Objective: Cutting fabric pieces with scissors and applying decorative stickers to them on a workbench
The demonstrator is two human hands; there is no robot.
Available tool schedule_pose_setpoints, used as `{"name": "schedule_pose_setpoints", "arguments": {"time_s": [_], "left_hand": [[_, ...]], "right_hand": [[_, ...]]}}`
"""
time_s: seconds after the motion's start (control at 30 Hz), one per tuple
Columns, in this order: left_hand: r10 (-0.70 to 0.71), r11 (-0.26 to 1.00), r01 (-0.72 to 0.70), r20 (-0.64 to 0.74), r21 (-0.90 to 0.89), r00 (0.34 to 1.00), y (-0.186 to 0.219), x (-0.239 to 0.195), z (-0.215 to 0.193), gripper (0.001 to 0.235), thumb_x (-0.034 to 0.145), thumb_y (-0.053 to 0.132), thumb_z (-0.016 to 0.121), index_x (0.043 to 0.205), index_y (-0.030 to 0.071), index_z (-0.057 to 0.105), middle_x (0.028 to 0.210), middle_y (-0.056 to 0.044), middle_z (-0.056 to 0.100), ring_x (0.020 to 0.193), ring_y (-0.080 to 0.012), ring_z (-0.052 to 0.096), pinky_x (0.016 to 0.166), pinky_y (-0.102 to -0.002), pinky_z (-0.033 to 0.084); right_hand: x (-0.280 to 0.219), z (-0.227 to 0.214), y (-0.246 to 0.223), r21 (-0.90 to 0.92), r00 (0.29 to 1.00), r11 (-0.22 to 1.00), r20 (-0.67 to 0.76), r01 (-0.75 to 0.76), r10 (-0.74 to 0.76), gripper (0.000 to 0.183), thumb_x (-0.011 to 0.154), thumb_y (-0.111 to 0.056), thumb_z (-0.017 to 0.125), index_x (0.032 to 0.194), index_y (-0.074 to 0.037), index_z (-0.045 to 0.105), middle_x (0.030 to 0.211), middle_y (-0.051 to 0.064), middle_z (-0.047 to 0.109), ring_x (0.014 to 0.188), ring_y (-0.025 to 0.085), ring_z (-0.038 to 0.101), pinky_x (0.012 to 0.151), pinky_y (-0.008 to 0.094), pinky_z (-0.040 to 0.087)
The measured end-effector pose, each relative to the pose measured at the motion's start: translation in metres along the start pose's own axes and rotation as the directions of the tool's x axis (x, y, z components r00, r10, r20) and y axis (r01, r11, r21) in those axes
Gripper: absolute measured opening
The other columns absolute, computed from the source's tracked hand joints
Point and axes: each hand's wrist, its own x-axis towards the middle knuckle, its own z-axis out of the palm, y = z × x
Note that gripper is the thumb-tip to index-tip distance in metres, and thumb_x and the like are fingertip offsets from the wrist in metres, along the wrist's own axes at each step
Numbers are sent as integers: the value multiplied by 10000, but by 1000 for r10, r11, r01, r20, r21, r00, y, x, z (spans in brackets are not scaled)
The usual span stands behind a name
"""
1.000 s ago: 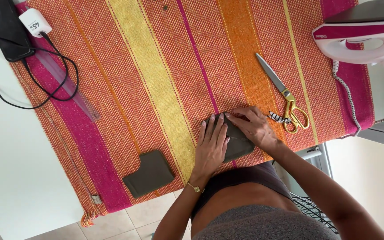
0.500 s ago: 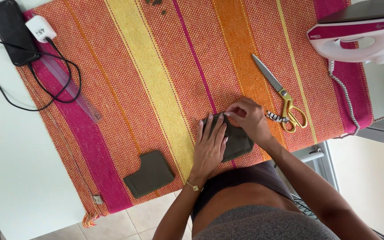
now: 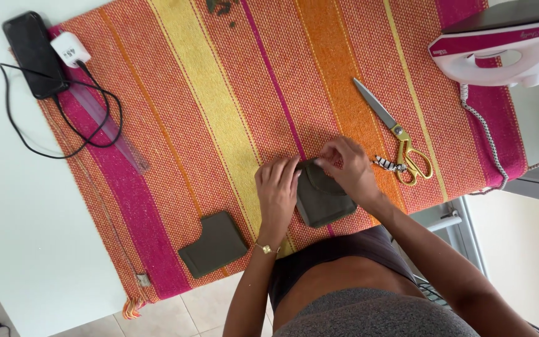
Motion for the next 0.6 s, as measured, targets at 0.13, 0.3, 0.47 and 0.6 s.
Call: {"name": "schedule_pose_setpoints", "arguments": {"time_s": [0.13, 0.3, 0.47, 0.6], "left_hand": [[-2, 999, 0, -37, -48, 999, -7, 12, 8, 290, 1039, 274, 774, 1327, 258, 752, 1135, 101, 677, 1118, -104, 603, 1023, -339, 434], [-119, 992, 120, 8, -45, 993, -11, 24, 16, 199, 954, 335, 843, 1121, 297, 742, 943, 156, 631, 923, -90, 580, 839, -320, 427], [-87, 991, 84, -28, -100, 996, -3, 32, 4, 164, 966, 241, 837, 1091, 218, 732, 903, 76, 628, 910, -135, 594, 840, -332, 426], [-71, 992, 68, -29, -108, 997, -1, 32, -2, 168, 974, 232, 827, 1106, 221, 725, 908, 73, 616, 910, -140, 587, 838, -331, 415]], "right_hand": [[-21, -2, -23, -132, 992, 985, -51, 109, -117, 595, 818, -623, 895, 1063, -149, 632, 956, 56, 595, 925, 283, 626, 845, 441, 516], [-25, 19, -26, -260, 997, 963, 48, 63, -52, 556, 794, -301, 876, 1174, -136, 504, 1167, 135, 577, 1118, 377, 617, 919, 498, 512], [-16, 13, -43, -378, 995, 921, 66, 96, -77, 603, 750, -301, 814, 1256, -133, 532, 1205, 130, 576, 1069, 346, 635, 887, 464, 537], [-11, 14, -31, -338, 997, 940, 72, 56, -33, 550, 768, -128, 683, 1292, -79, 523, 1127, 158, 580, 1019, 407, 685, 824, 473, 589]]}}
